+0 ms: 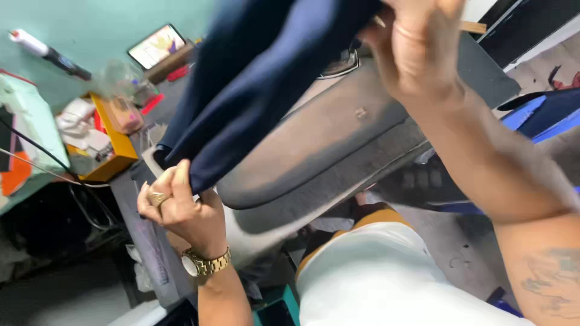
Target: The person marks a blue fabric trouser leg with chalk, irons it using a heavy press and wooden blocks, and سپس sews the hem by hand with a needle and thread.
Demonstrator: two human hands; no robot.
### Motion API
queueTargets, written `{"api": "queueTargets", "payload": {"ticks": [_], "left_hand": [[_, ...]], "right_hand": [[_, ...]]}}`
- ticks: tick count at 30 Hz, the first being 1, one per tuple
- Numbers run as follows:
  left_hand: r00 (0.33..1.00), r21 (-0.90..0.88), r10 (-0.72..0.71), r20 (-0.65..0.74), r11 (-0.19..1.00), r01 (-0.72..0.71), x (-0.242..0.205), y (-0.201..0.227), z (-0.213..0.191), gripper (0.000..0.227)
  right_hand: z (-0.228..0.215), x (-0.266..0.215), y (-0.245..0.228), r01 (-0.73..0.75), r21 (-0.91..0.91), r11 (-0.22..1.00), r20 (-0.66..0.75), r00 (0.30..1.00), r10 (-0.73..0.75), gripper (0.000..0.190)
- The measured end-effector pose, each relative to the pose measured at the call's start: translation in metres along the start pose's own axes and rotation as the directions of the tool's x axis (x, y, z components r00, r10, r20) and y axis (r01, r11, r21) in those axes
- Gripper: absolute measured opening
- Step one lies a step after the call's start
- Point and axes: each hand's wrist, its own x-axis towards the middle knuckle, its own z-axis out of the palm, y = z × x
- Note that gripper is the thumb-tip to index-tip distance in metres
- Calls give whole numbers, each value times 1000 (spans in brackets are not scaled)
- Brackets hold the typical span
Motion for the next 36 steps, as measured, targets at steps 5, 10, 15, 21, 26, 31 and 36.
{"api": "queueTargets", "payload": {"ticks": [5,10,15,21,26,31,36], "left_hand": [[985,381,-22,171,923,-46,-88,-25,41,45],[943,49,-306,131,952,302,-174,36,59,44],[944,-271,-40,328,953,134,-126,154,113,32],[875,238,-186,447,968,84,-145,95,110,51],[-124,-211,-982,139,-152,966,-202,-8,48,61],[-104,-619,-958,268,-254,743,-172,-70,86,29],[276,-259,-917,-288,352,899,-105,-45,66,57]], "right_hand": [[53,-153,78,-697,716,-30,325,295,898,91],[42,-265,147,-772,481,416,204,560,803,57],[70,-187,112,-466,205,861,172,883,437,19],[96,-184,140,223,-47,974,477,861,-174,46],[62,-178,182,-13,-44,999,520,853,34,29],[74,-132,115,163,91,982,440,878,-187,27],[88,-169,142,361,-158,919,610,768,-197,41]]}}
